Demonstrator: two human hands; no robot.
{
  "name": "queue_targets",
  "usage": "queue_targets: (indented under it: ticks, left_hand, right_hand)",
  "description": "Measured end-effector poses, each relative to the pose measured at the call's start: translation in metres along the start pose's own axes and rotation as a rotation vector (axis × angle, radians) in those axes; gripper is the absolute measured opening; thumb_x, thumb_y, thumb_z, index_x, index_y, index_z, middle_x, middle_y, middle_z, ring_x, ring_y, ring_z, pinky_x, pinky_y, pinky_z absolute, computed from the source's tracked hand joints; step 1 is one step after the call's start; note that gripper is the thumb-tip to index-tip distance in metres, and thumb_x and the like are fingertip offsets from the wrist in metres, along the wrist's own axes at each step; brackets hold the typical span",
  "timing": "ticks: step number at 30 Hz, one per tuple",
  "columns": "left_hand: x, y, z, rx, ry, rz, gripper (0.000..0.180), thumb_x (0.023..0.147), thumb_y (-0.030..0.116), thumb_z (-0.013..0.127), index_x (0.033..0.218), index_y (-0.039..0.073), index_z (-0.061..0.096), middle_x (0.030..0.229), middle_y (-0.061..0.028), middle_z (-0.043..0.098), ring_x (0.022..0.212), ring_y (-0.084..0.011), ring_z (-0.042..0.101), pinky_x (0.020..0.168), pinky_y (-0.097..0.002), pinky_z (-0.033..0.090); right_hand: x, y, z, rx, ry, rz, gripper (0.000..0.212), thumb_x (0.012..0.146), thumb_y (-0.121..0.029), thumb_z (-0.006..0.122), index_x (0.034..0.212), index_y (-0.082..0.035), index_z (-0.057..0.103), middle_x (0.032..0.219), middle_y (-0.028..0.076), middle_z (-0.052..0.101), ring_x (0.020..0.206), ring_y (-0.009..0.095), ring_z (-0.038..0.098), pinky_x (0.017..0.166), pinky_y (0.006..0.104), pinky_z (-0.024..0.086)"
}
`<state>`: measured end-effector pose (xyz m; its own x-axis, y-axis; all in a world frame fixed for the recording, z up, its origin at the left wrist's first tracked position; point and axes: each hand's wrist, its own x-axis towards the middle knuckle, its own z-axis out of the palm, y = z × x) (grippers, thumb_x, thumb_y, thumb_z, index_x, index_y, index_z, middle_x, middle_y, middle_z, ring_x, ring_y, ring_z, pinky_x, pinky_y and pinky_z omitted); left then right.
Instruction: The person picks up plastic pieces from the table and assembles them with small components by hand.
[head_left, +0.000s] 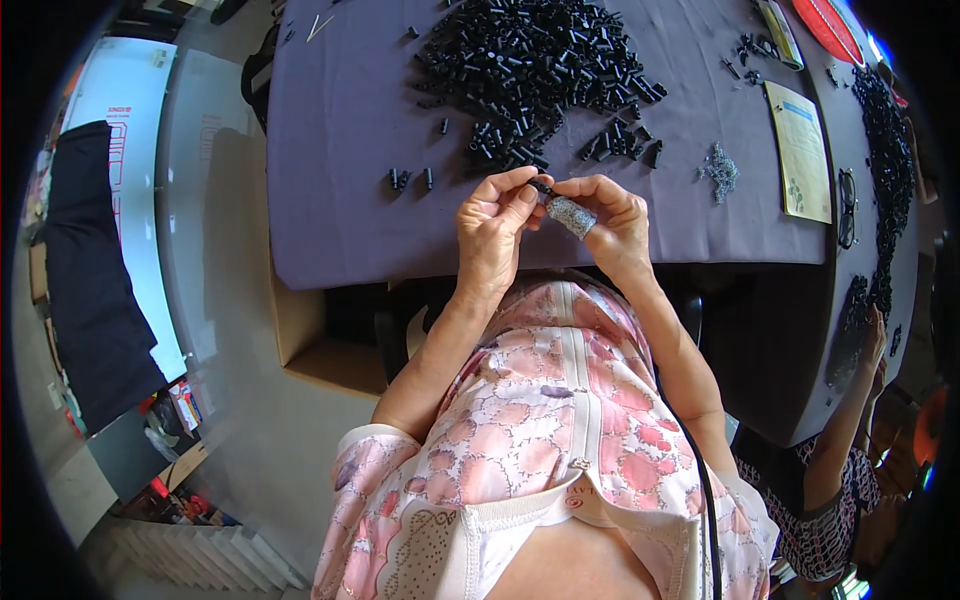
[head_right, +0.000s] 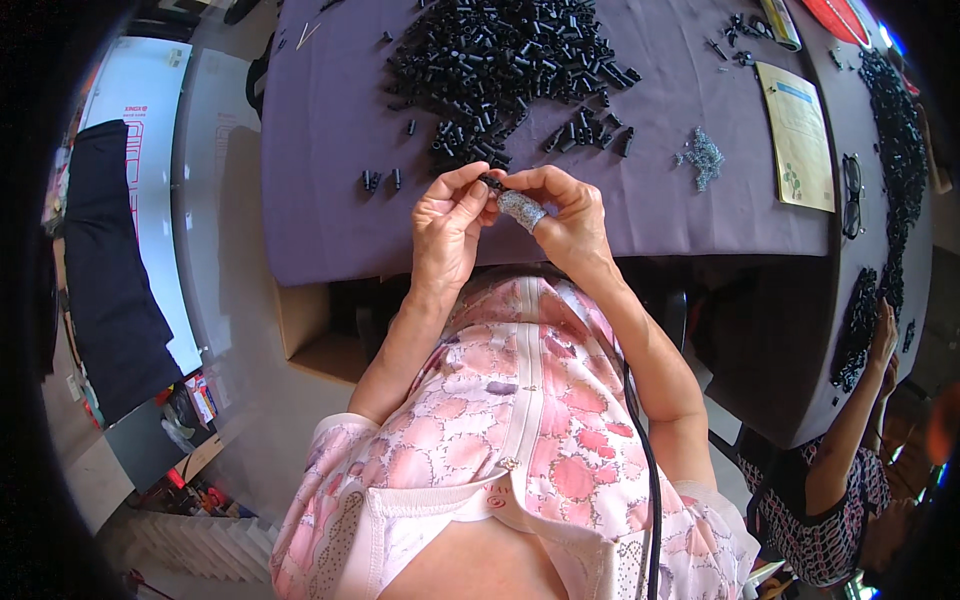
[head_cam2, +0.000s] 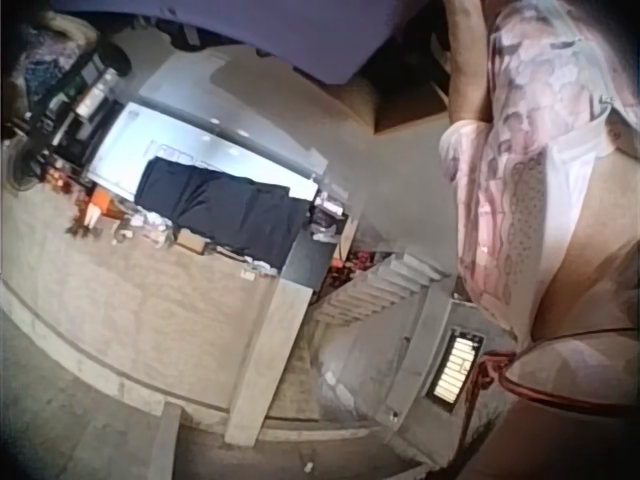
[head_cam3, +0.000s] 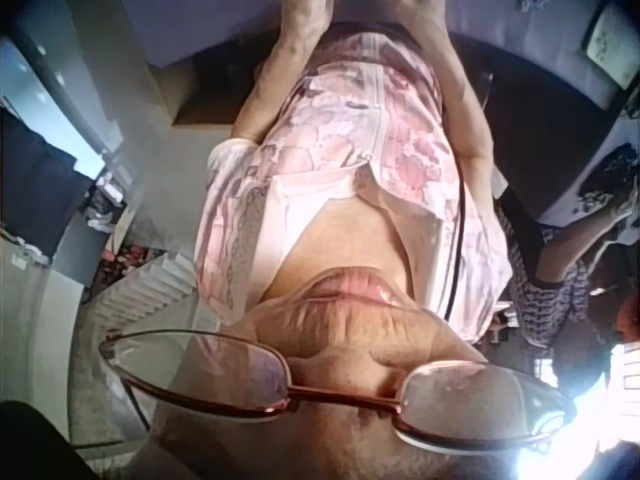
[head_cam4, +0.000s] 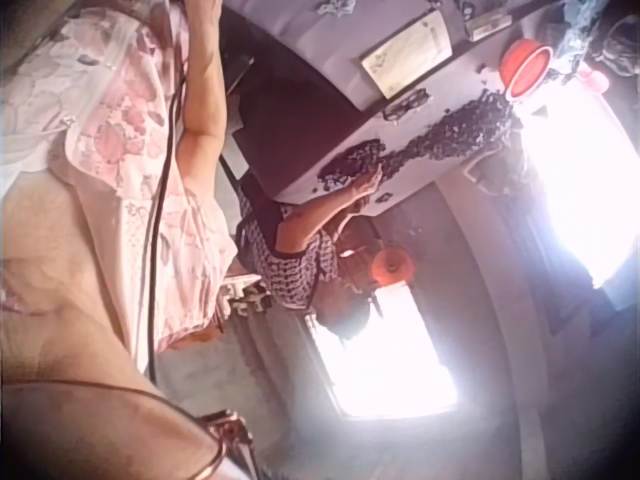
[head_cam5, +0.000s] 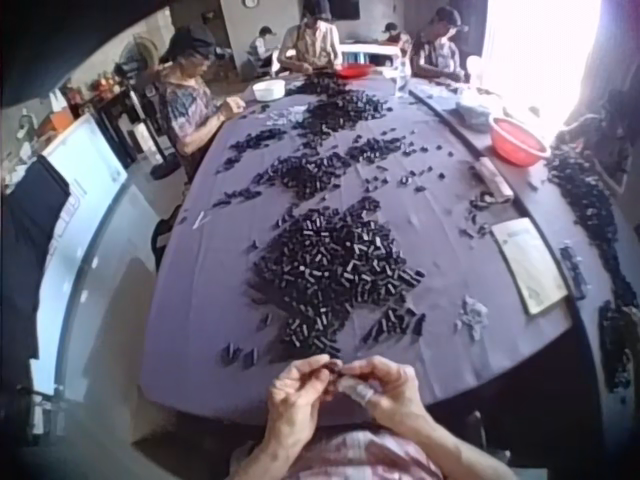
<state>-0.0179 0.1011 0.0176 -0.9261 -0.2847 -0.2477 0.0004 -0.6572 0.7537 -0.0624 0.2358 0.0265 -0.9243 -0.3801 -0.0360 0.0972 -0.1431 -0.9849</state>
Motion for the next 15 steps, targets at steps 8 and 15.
queue_targets:
  ticks: [8,15]
  left_hand:
    - [-0.003,0.002,0.004,0.201,0.016,0.134,0.018,0.088,0.000,0.061,0.106,0.000,0.063,0.087,-0.0062,0.066,0.069,-0.0104,0.059,0.064,-0.0223,0.048]
    - [-0.002,0.008,0.004,0.187,-0.012,0.093,0.018,0.088,-0.001,0.060,0.106,0.000,0.063,0.087,-0.0057,0.066,0.069,-0.0096,0.057,0.064,-0.0218,0.046]
  right_hand:
    - [0.000,-0.004,0.000,-0.299,0.005,-0.144,0.026,0.071,0.013,0.064,0.093,-0.001,0.067,0.086,0.008,0.069,0.079,0.015,0.065,0.071,0.0256,0.050]
    - [0.003,-0.009,0.001,-0.430,0.017,-0.221,0.025,0.068,0.011,0.067,0.088,-0.004,0.067,0.082,0.008,0.066,0.076,0.020,0.064,0.067,0.0283,0.050]
